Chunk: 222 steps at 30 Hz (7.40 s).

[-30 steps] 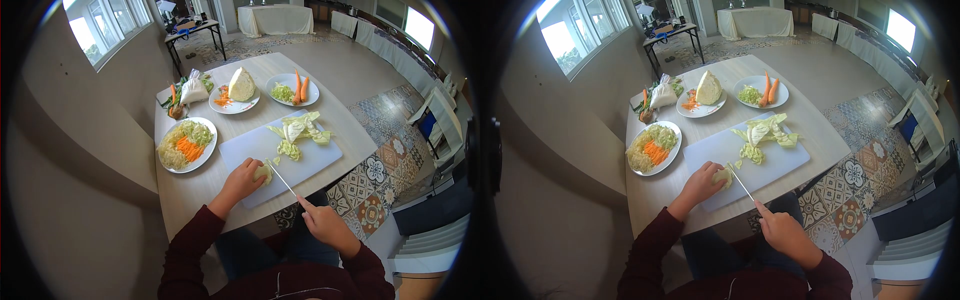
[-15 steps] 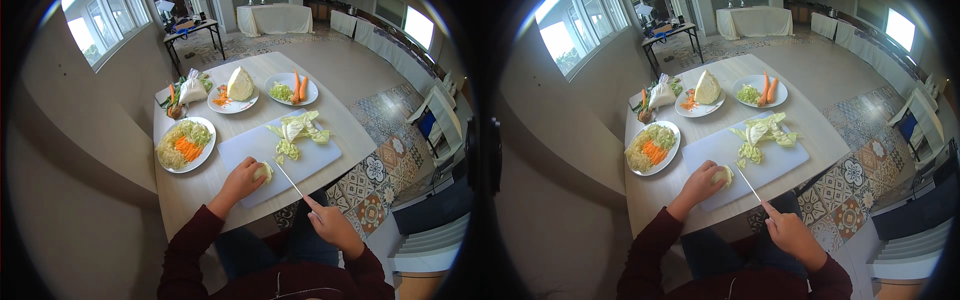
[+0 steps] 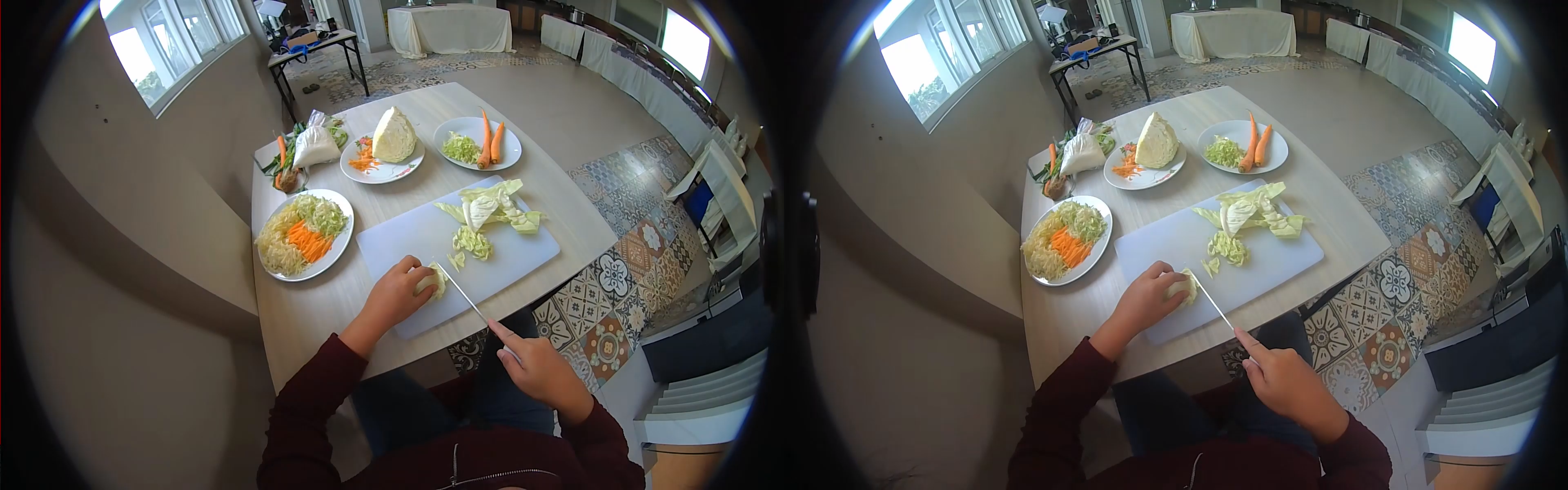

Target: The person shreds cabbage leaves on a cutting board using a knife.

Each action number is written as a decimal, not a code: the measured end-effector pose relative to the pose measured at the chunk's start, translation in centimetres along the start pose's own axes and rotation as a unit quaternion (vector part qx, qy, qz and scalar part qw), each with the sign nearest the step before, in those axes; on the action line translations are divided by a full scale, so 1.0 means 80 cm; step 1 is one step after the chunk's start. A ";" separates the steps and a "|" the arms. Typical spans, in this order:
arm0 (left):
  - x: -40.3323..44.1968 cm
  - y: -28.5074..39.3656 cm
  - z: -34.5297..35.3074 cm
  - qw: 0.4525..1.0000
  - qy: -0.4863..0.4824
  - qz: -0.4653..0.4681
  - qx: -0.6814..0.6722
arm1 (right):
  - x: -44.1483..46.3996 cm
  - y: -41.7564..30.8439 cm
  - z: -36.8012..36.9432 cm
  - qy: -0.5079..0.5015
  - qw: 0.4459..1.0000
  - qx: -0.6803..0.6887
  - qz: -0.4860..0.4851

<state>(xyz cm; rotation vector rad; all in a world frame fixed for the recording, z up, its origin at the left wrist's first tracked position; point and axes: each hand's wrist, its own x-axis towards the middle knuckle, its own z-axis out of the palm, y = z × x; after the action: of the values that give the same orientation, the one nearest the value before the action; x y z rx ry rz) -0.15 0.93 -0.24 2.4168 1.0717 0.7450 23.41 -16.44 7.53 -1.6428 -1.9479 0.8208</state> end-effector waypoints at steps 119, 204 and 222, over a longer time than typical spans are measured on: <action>0.000 0.000 -0.001 1.000 0.015 0.017 0.013 | 0.002 0.014 -0.008 0.005 0.999 -0.029 0.016; 0.002 -0.002 -0.002 1.000 0.013 0.007 -0.007 | 0.006 0.015 0.005 -0.026 0.997 -0.071 0.010; 0.001 -0.006 0.010 0.997 0.066 0.028 -0.028 | 0.008 0.020 -0.001 0.004 0.997 -0.081 0.019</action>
<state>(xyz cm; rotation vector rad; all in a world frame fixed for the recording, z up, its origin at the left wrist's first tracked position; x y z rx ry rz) 0.12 1.22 -1.11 2.3874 1.0214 0.9533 24.51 -15.60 6.45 -1.7768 -2.0290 0.6848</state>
